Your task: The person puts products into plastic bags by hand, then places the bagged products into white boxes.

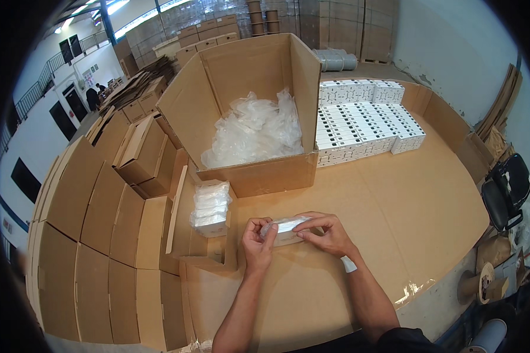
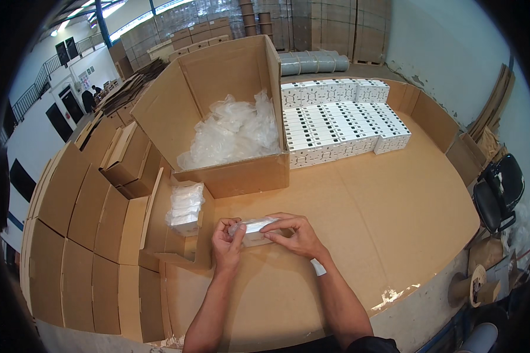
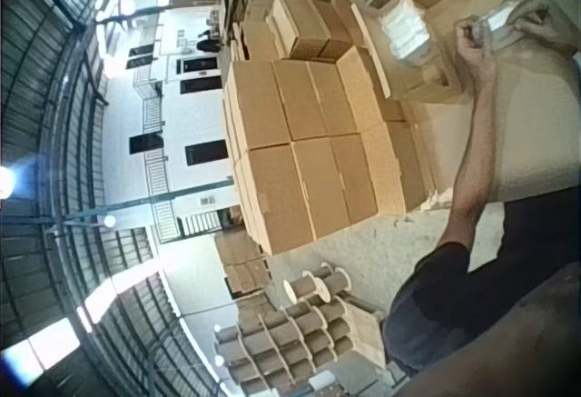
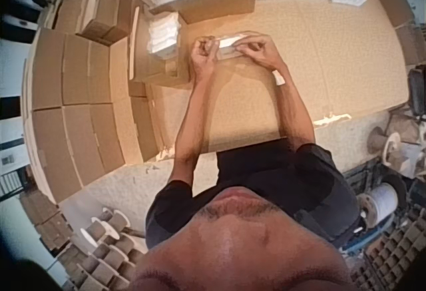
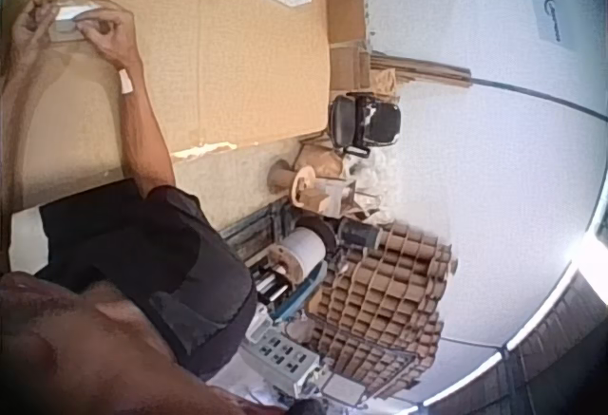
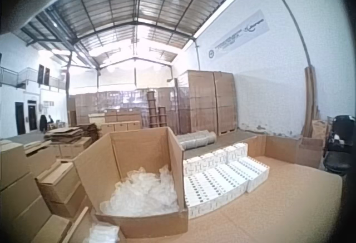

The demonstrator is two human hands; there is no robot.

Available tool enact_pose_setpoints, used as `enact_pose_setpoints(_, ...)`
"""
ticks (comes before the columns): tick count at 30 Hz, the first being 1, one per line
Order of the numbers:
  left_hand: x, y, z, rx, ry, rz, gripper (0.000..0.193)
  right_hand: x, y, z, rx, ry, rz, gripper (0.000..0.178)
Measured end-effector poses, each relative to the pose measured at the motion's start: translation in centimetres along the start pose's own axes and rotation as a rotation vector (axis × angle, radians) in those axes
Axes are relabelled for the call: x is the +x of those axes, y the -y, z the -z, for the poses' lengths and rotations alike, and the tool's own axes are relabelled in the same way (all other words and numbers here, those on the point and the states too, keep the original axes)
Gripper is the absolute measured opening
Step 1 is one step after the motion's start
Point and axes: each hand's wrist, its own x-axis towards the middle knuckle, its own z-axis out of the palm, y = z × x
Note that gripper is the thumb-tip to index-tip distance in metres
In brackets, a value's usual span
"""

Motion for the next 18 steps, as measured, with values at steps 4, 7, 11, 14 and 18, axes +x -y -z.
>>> enact_pose_setpoints(4,0.1,0.1,0.0,-0.008,0.019,-0.022,0.018,0.1,0.6,-0.3,-0.157,-0.072,0.032,0.024)
enact_pose_setpoints(7,0.1,-0.1,0.1,-0.006,0.033,-0.012,0.018,0.1,0.6,-0.6,-0.183,-0.100,0.001,0.027)
enact_pose_setpoints(11,-0.1,-0.6,-0.4,0.005,0.038,-0.030,0.021,0.2,0.8,-0.7,-0.187,-0.098,-0.043,0.027)
enact_pose_setpoints(14,-0.9,-1.8,-1.4,0.183,-0.111,-0.218,0.030,0.2,0.5,-0.5,-0.191,-0.091,-0.033,0.026)
enact_pose_setpoints(18,-1.9,-3.5,-0.9,0.855,-0.090,-0.857,0.029,0.2,0.6,-0.5,-0.211,-0.089,-0.050,0.025)
